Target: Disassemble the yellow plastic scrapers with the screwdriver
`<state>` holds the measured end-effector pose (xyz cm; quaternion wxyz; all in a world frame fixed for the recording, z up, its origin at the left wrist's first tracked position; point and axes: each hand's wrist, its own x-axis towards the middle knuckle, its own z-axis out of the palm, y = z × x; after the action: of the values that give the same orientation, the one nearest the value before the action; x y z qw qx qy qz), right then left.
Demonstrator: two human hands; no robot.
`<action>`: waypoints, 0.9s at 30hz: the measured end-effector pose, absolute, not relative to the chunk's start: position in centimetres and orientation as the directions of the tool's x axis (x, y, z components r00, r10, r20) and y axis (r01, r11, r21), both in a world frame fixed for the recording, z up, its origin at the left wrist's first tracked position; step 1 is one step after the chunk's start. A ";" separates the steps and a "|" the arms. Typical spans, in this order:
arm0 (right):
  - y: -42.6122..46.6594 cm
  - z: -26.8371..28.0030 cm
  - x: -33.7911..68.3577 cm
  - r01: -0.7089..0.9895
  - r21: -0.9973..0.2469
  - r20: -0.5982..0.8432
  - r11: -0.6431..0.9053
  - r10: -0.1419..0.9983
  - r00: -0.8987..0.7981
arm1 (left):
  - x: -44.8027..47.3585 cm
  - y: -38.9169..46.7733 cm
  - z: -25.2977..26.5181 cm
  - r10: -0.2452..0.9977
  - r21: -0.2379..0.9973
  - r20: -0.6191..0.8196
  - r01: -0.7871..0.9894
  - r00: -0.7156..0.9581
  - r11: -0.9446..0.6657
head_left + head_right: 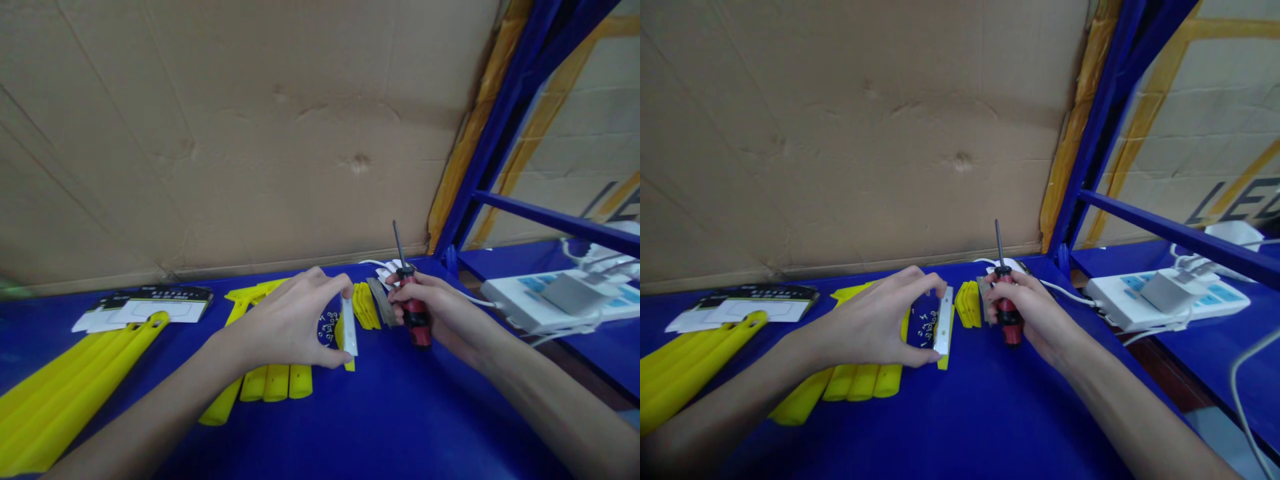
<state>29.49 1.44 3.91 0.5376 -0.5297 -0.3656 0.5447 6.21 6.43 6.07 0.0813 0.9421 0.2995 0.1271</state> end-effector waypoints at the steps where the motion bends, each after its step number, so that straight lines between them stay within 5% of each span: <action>1: 1.5 4.1 29.7 -0.193 -0.970 -0.181 -0.149 0.970 0.161 | 6.4 6.6 6.2 0.585 0.232 0.196 0.543 0.787 -0.807; 18: 1.7 5.6 32.3 -0.094 -0.990 -0.128 -0.103 0.937 0.326 | 13.9 10.0 4.5 0.456 0.176 0.211 0.425 0.865 -0.888; 27: 1.8 5.5 32.0 -0.081 -0.989 -0.143 -0.122 0.932 0.332 | 11.3 8.9 5.7 0.526 0.110 0.063 0.518 0.848 -0.848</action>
<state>32.02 1.83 5.53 0.5579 -0.5956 -0.3572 0.4543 11.28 8.85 5.67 0.0445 0.9602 0.2719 0.0456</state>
